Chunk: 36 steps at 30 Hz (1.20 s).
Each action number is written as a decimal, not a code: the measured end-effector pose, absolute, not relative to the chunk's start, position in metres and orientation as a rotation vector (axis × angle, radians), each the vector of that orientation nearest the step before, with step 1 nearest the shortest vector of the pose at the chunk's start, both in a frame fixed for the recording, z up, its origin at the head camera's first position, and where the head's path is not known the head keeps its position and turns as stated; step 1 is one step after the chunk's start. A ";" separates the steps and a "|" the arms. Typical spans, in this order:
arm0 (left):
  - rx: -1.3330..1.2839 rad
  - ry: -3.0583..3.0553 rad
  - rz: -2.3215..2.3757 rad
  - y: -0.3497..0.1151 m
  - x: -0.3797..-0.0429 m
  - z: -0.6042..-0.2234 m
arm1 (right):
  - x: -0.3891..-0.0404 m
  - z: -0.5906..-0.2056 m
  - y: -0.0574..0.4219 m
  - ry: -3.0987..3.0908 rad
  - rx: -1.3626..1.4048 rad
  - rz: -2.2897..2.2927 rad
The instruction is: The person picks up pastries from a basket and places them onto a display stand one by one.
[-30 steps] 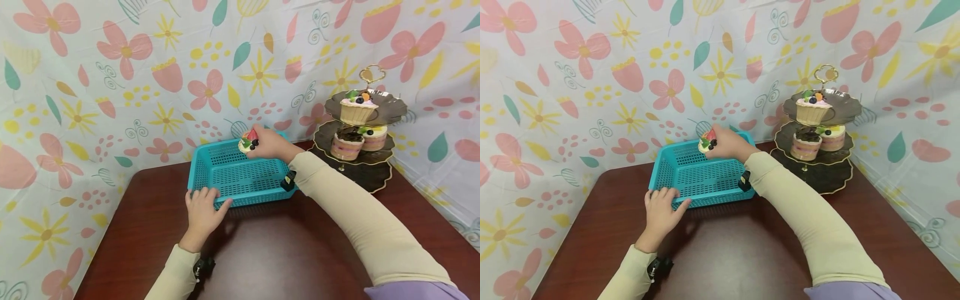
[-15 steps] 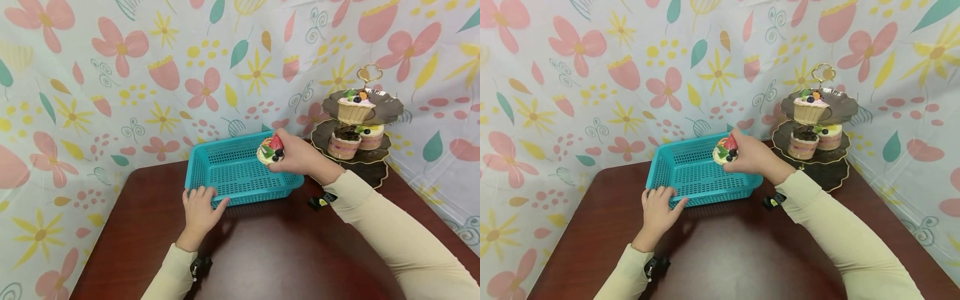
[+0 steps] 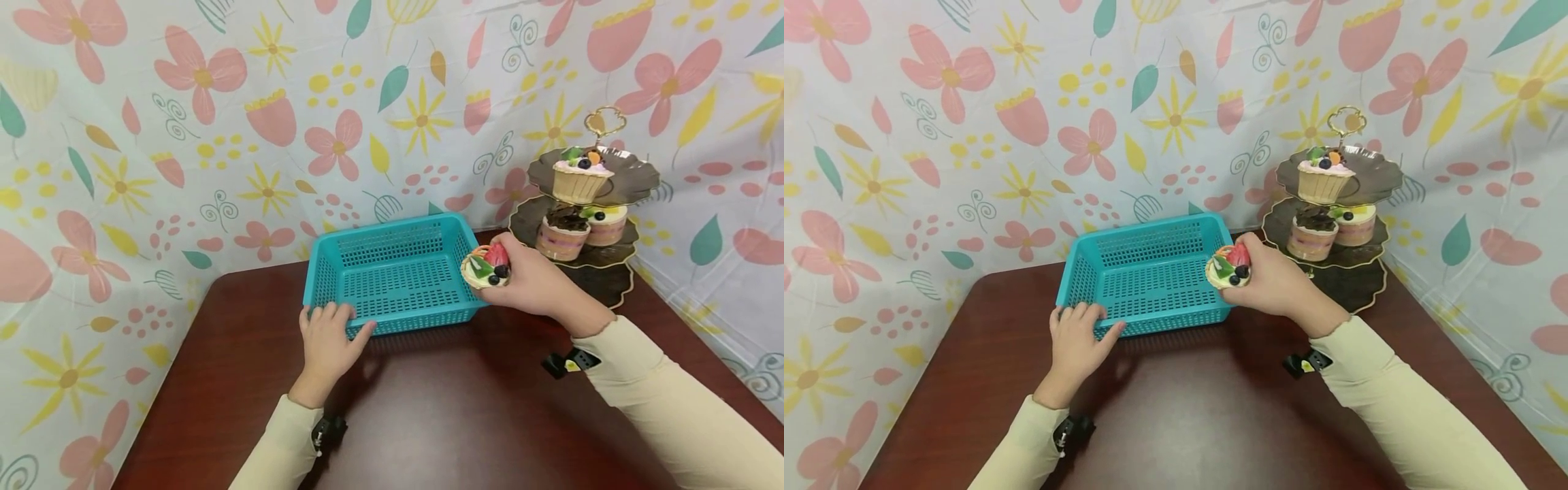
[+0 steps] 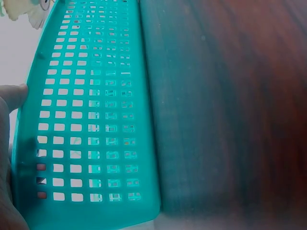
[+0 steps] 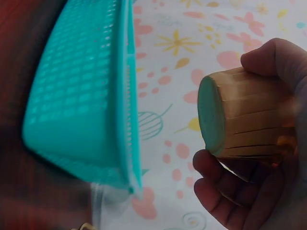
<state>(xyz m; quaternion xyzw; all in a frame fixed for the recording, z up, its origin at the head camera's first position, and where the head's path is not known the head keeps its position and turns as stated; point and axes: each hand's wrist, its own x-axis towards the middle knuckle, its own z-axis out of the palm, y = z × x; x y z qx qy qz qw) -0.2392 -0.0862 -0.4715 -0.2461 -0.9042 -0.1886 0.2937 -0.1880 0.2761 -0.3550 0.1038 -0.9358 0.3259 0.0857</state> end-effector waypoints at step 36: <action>-0.637 -2.491 -0.487 -0.086 -0.247 -0.469 | -0.190 -0.443 0.339 -2.784 0.050 0.907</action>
